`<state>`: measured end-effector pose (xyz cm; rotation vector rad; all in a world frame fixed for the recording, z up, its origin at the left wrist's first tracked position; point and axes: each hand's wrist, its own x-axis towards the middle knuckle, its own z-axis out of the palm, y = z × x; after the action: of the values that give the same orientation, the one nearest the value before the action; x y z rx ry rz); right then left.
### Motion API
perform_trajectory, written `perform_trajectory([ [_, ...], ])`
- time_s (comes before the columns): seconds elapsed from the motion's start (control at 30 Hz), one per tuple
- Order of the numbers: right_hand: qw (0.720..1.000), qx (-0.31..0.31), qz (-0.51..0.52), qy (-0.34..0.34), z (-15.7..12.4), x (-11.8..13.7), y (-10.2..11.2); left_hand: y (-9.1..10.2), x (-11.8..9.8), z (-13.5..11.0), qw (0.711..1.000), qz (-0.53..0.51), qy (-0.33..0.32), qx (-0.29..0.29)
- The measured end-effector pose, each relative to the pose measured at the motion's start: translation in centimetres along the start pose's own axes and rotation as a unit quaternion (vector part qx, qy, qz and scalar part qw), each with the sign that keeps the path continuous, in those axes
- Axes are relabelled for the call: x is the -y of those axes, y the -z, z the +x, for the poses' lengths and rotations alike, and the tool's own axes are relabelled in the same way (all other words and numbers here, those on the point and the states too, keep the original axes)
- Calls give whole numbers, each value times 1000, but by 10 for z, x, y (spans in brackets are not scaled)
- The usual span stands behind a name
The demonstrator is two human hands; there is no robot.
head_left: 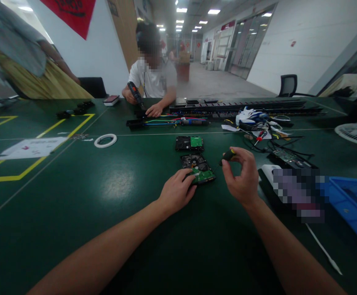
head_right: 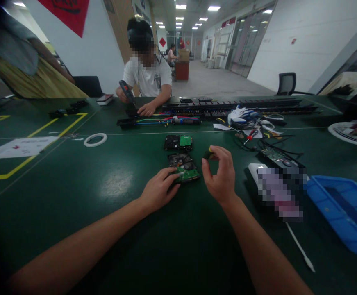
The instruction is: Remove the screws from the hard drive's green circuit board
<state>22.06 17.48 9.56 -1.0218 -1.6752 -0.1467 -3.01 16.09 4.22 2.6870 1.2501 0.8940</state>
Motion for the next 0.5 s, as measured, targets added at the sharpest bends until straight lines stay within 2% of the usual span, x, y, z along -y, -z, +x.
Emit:
perform_trajectory([
  [0.1,999,1,32,-16,-1,-3,-1,0,0,0,1000,-3,-2,-2],
  [0.33,999,3,-36,31,3,4,2,0,0,0,1000,-2,3,-3],
  [0.5,999,-1,-35,31,3,6,2,0,0,0,1000,-2,0,0],
])
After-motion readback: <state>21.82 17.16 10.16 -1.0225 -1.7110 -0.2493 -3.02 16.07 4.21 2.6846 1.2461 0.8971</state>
